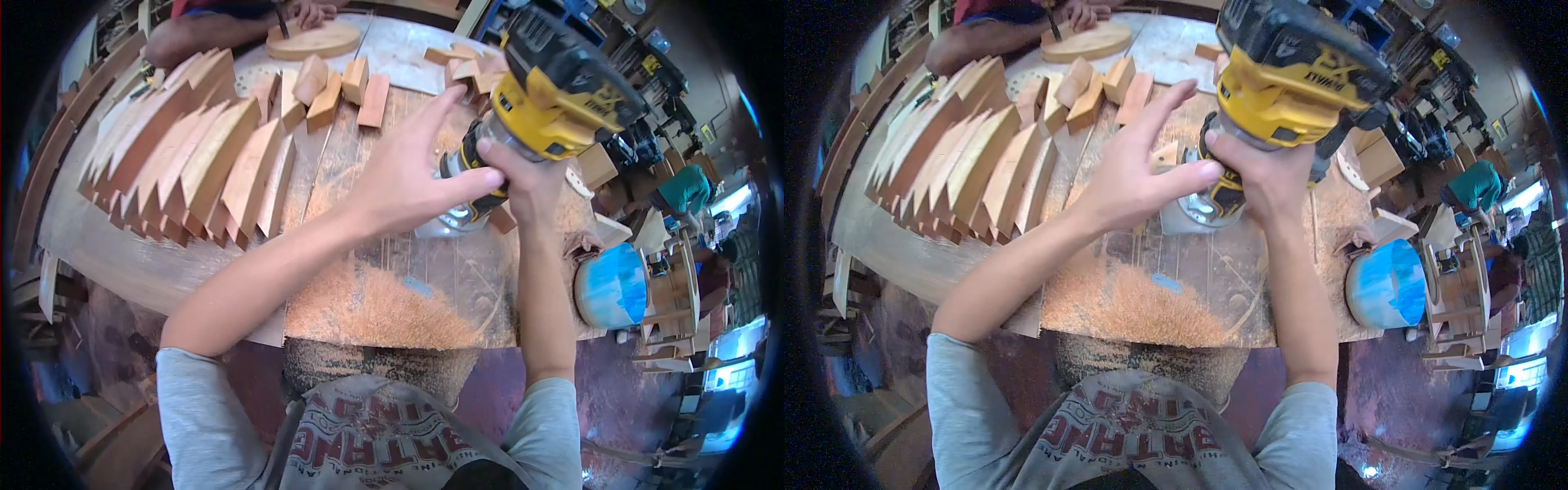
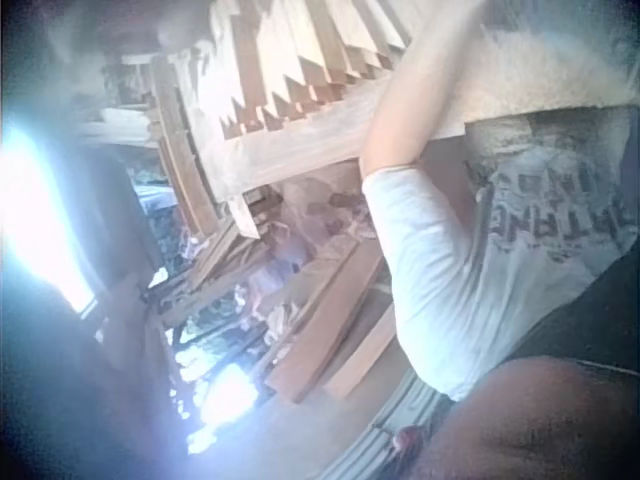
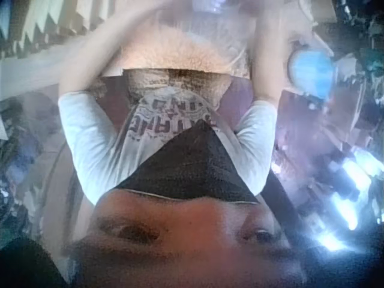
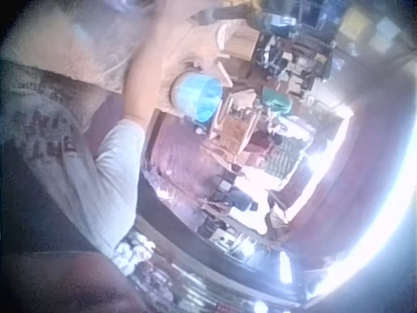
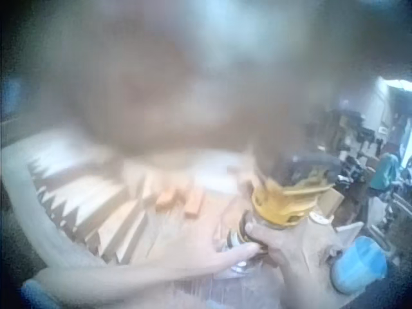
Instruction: The person uses a hand router to trim the edges of wooden blocks on a workbench. The person handles several wood pieces, aligning the router with the edge of each block, and clears away wood shavings by hand.
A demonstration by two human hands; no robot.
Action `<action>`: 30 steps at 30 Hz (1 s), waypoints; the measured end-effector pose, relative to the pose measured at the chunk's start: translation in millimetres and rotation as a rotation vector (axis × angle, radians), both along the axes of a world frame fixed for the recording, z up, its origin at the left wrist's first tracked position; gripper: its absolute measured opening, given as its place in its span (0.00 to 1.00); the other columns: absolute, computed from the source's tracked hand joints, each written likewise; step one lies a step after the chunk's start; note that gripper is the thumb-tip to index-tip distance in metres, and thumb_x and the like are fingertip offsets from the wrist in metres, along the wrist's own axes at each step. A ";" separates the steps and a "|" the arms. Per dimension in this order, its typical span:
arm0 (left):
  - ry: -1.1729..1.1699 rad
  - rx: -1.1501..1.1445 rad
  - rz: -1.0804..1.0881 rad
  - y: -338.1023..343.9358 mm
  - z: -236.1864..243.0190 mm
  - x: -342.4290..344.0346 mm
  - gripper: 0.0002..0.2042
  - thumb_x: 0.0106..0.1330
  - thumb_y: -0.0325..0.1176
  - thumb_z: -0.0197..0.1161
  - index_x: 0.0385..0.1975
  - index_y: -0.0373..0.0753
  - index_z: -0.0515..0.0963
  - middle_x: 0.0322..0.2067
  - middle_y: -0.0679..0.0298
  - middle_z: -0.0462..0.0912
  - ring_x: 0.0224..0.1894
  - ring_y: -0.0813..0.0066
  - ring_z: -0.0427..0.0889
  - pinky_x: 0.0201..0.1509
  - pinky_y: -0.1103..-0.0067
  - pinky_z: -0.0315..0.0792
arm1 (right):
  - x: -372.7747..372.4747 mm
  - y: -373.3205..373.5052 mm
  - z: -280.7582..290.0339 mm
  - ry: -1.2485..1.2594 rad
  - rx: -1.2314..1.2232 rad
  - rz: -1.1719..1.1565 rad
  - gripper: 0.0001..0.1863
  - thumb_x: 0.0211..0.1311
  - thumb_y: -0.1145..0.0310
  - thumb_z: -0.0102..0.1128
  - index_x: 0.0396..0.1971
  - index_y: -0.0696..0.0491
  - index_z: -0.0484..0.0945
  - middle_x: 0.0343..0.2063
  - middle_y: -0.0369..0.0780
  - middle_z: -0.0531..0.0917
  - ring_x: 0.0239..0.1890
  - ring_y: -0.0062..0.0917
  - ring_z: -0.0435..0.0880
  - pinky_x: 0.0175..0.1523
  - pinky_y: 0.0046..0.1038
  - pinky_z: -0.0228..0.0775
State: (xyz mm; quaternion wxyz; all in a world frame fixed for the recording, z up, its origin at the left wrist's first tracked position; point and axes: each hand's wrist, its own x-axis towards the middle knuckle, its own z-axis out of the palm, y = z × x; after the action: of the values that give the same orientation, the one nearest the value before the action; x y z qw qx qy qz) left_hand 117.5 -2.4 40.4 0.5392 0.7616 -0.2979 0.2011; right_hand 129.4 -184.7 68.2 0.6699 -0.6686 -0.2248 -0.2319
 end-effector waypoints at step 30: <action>-0.310 0.729 0.050 -10.9 -47.7 25.0 0.20 0.53 0.39 0.75 0.42 0.37 0.78 0.40 0.57 0.83 0.51 0.58 0.81 0.64 0.63 0.68 | -101.8 -149.0 -56.1 0.150 0.034 -0.316 0.39 0.46 0.74 0.80 0.61 0.58 0.73 0.52 0.39 0.82 0.54 0.28 0.82 0.65 0.31 0.70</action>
State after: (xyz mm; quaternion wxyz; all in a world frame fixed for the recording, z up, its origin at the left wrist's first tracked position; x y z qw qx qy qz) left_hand 142.5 -13.3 -7.3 0.1768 0.8708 -0.4089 0.2080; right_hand 27.7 -333.7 12.1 0.6511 -0.6997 -0.0621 -0.2875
